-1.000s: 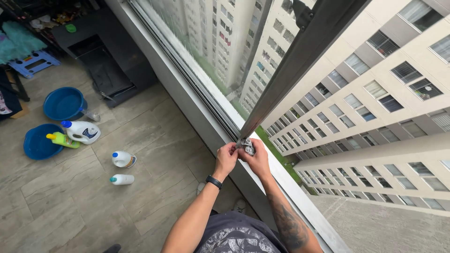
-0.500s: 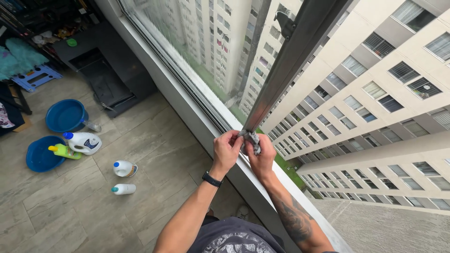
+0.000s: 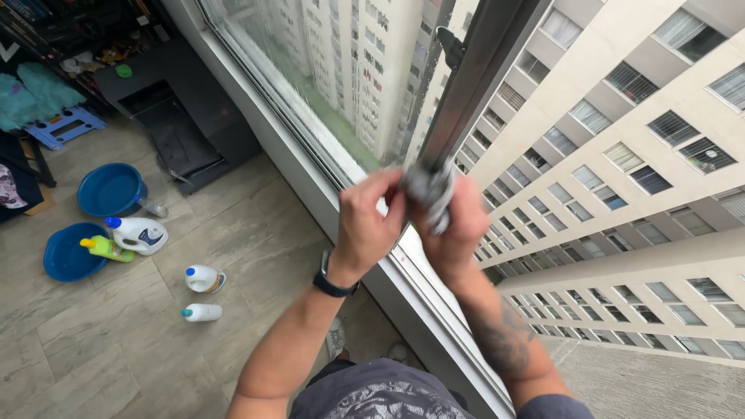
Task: Cleaning the window tracks and frames using a damp cloth and a bowl of water
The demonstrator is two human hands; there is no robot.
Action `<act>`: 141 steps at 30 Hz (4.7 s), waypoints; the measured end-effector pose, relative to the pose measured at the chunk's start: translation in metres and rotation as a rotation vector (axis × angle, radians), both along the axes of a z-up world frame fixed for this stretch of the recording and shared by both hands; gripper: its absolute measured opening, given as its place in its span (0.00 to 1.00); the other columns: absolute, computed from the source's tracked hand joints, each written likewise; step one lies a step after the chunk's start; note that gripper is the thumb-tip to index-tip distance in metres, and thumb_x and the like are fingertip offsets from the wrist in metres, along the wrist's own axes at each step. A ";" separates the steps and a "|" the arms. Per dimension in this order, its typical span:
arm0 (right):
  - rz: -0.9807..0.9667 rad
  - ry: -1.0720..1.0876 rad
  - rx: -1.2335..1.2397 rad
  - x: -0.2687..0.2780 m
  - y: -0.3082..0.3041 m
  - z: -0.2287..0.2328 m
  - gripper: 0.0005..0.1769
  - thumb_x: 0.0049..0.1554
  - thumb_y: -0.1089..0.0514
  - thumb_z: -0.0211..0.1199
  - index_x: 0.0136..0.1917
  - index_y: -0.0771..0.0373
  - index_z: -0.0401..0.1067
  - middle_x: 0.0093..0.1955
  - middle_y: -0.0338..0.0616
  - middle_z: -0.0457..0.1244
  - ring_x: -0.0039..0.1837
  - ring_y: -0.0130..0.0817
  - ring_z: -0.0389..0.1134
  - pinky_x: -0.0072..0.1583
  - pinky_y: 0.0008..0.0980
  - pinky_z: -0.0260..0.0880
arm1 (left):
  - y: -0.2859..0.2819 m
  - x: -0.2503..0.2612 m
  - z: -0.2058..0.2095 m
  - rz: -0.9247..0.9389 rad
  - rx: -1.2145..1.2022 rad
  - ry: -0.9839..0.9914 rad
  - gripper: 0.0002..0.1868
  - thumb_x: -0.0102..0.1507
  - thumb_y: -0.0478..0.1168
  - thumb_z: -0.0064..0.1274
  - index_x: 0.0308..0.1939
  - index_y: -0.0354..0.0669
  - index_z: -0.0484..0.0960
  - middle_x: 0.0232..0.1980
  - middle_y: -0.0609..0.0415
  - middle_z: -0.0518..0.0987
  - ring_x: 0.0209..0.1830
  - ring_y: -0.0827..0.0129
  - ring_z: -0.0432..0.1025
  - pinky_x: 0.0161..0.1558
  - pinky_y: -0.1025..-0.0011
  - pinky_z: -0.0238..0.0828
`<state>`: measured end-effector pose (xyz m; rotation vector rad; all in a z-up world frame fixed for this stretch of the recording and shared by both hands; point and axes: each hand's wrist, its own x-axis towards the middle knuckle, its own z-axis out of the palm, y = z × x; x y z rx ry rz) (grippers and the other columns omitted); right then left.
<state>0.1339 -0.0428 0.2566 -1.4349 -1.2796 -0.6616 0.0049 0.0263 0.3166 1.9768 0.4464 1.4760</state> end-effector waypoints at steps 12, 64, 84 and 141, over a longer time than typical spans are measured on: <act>-0.016 0.323 -0.778 -0.014 -0.028 -0.315 0.16 0.41 0.67 0.59 0.46 0.62 0.69 0.40 0.50 0.62 0.44 0.57 0.68 0.44 0.53 0.69 | -0.012 0.005 -0.283 -0.005 -0.770 0.728 0.13 0.62 0.26 0.50 0.49 0.24 0.82 0.44 0.30 0.83 0.48 0.40 0.79 0.49 0.53 0.78; 0.044 0.384 -0.056 -0.019 0.020 -0.135 0.39 0.54 0.45 0.70 0.69 0.70 0.61 0.61 0.57 0.59 0.64 0.57 0.62 0.67 0.54 0.59 | -0.019 -0.007 -0.092 0.109 -0.094 0.383 0.22 0.61 0.20 0.48 0.59 0.33 0.76 0.44 0.34 0.82 0.42 0.40 0.81 0.42 0.51 0.82; 0.165 0.240 0.003 0.012 0.054 -0.253 0.19 0.53 0.59 0.72 0.50 0.73 0.69 0.41 0.55 0.59 0.44 0.62 0.63 0.49 0.47 0.67 | -0.036 0.010 -0.137 0.234 -0.163 0.408 0.24 0.66 0.38 0.52 0.61 0.22 0.73 0.45 0.39 0.77 0.44 0.43 0.78 0.41 0.55 0.79; 0.039 0.464 -0.041 -0.044 -0.012 0.004 0.21 0.59 0.43 0.53 0.51 0.61 0.73 0.55 0.47 0.60 0.47 0.34 0.62 0.50 0.32 0.60 | -0.040 0.001 -0.013 0.309 0.312 0.194 0.28 0.75 0.48 0.26 0.60 0.31 0.77 0.44 0.45 0.79 0.33 0.58 0.75 0.34 0.62 0.74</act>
